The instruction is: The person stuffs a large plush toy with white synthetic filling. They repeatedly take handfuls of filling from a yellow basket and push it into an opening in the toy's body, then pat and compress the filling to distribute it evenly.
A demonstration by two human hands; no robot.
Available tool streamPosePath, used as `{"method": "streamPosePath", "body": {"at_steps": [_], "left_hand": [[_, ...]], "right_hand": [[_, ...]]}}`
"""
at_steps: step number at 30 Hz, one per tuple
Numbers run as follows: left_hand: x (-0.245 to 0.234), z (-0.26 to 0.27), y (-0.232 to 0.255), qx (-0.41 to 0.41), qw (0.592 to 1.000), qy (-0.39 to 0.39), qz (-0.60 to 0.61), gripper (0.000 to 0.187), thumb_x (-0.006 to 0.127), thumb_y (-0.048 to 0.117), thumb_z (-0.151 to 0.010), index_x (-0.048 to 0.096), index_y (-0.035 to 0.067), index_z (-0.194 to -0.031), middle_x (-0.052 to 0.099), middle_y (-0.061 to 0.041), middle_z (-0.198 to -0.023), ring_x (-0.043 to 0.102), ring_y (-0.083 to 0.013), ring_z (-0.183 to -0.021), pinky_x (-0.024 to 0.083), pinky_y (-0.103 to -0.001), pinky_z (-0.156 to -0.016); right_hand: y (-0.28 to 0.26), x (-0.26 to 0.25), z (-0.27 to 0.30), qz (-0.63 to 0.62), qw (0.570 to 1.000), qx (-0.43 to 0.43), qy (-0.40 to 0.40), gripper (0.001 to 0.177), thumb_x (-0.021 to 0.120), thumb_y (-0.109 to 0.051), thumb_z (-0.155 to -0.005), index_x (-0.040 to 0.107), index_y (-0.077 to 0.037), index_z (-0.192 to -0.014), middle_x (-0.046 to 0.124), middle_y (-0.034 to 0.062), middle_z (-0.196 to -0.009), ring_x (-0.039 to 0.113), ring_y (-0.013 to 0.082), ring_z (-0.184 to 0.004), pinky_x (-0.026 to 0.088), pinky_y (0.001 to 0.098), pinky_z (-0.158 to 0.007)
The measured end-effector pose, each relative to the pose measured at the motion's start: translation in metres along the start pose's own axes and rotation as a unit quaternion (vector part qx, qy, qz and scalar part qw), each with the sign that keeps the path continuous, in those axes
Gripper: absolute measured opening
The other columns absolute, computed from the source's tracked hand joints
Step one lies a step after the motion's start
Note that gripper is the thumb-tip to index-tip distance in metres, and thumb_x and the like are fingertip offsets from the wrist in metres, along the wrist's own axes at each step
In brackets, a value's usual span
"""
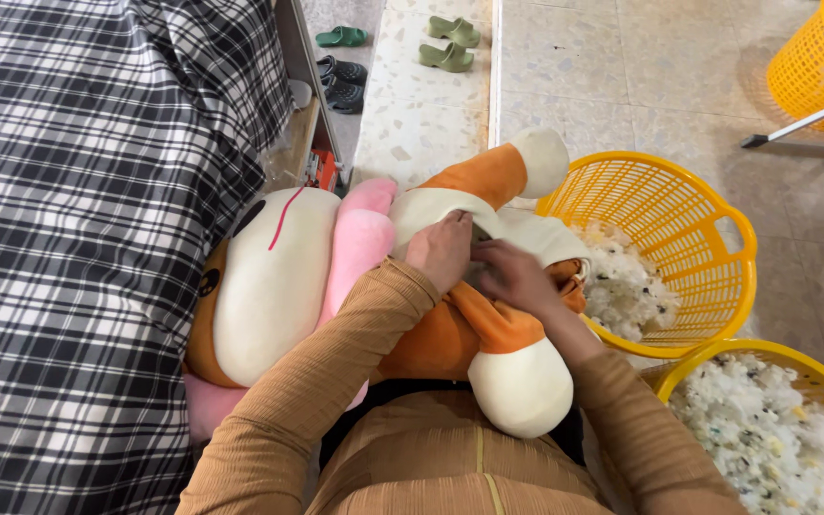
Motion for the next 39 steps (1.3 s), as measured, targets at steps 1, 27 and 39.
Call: {"method": "streamPosePath", "body": {"at_steps": [1,27,39], "left_hand": [[0.004,0.000,-0.002,0.009,1.000,-0.021,-0.005,0.030,0.059,0.007,-0.087,0.065,0.004,-0.116,0.069,-0.013,-0.116,0.072,-0.0263,-0.099,0.059,-0.037,-0.078],[-0.020,-0.018,0.033,0.043,0.949,-0.265,0.166,0.099,0.088,0.039,-0.071,0.044,0.001,-0.151,0.067,-0.021,-0.121,0.065,-0.0369,-0.116,0.050,-0.042,-0.103],[-0.030,0.012,0.050,-0.005,0.949,-0.307,0.072,0.096,0.085,0.025,-0.073,0.034,0.003,-0.151,0.042,-0.018,-0.153,0.064,-0.0359,-0.117,0.054,-0.043,-0.095]], "right_hand": [[0.002,0.014,-0.007,0.009,0.999,-0.036,-0.007,0.046,0.073,-0.016,-0.082,0.067,-0.002,-0.126,0.065,0.0199,-0.129,0.064,0.0381,-0.117,0.053,0.0403,-0.098],[0.030,-0.013,0.040,-0.538,0.761,0.251,0.262,0.022,0.062,0.000,-0.097,0.070,-0.002,-0.117,0.074,0.0097,-0.124,0.066,0.0130,-0.098,0.054,0.0278,-0.088],[0.128,-0.128,0.109,-0.039,0.868,0.247,0.428,0.041,0.065,0.006,-0.096,0.066,-0.009,-0.135,0.061,0.0131,-0.151,0.061,0.0265,-0.133,0.052,0.0355,-0.107]]}}
Point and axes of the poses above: each hand's wrist, its own z-axis away from the middle knuckle, its own x-axis out of the palm, y = z × x, the point moved 5 cm from there along -z, towards the middle knuckle
